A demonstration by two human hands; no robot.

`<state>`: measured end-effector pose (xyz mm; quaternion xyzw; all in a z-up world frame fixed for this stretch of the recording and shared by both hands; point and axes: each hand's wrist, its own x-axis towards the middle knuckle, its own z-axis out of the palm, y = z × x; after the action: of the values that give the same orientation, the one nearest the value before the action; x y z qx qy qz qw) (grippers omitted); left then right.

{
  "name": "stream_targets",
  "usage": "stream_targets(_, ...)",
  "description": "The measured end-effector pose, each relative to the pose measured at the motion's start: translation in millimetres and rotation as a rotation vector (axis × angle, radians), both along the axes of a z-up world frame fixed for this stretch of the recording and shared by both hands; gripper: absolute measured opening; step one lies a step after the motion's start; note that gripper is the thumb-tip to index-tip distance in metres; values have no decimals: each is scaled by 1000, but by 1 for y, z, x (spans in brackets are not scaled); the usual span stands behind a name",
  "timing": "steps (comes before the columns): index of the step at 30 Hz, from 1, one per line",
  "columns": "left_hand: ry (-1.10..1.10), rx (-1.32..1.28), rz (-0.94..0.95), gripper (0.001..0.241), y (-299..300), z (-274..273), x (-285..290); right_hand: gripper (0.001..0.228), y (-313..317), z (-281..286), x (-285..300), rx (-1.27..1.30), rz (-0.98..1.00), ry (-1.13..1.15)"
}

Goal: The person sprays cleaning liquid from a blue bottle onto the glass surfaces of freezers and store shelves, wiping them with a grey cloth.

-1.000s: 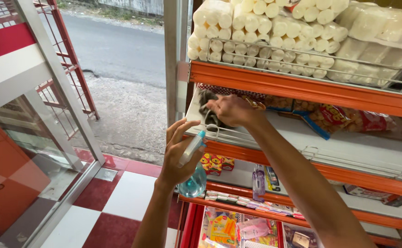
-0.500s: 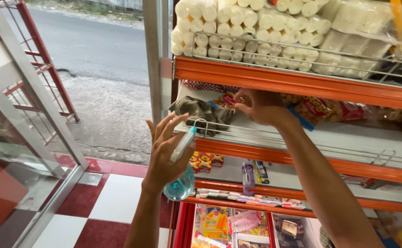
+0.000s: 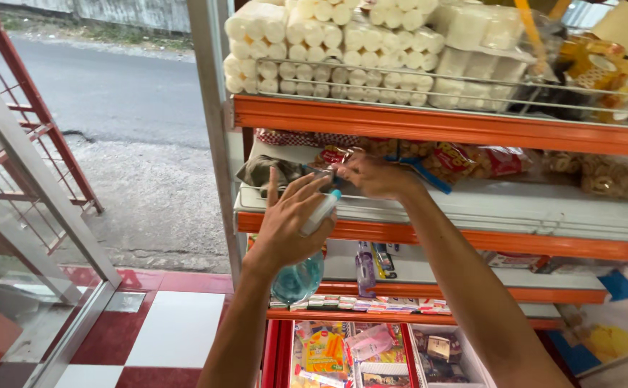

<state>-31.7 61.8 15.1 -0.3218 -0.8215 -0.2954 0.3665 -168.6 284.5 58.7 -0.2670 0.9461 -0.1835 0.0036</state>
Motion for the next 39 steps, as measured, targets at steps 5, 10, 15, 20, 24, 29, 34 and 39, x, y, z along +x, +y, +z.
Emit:
stream_targets(5, 20, 5, 25, 36, 5, -1, -4, 54, 48, 22, 30, 14, -203, -40)
stream_targets(10, -13, 19, 42, 32, 23, 3, 2, 60, 87, 25, 46, 43, -381, -61)
stream_targets(15, -82, 15, -11, 29, 44, 5, 4, 64, 107, 14, 37, -20, -353, -62)
stream_targets(20, -49, -19, -60, 26, 62, 8, 5, 69, 104, -1, 12, -5, -380, -27)
stream_targets(24, -40, -22, -98, 22, 78, 12, 5, 64, 108, 4, 14, 26, -245, -120)
stream_targets(29, -23, -6, -167, 27, 90, 12, 2, 49, 136, 7, 53, -50, -470, 174)
stream_targets(34, 0, -30, -185, 25, 110, 10, -4, 52, 165, 3, 61, 30, -396, 401)
stream_targets(39, -107, -74, -160, 32, 109, 11, -15, 76, 171, 7, 61, 76, -369, -20)
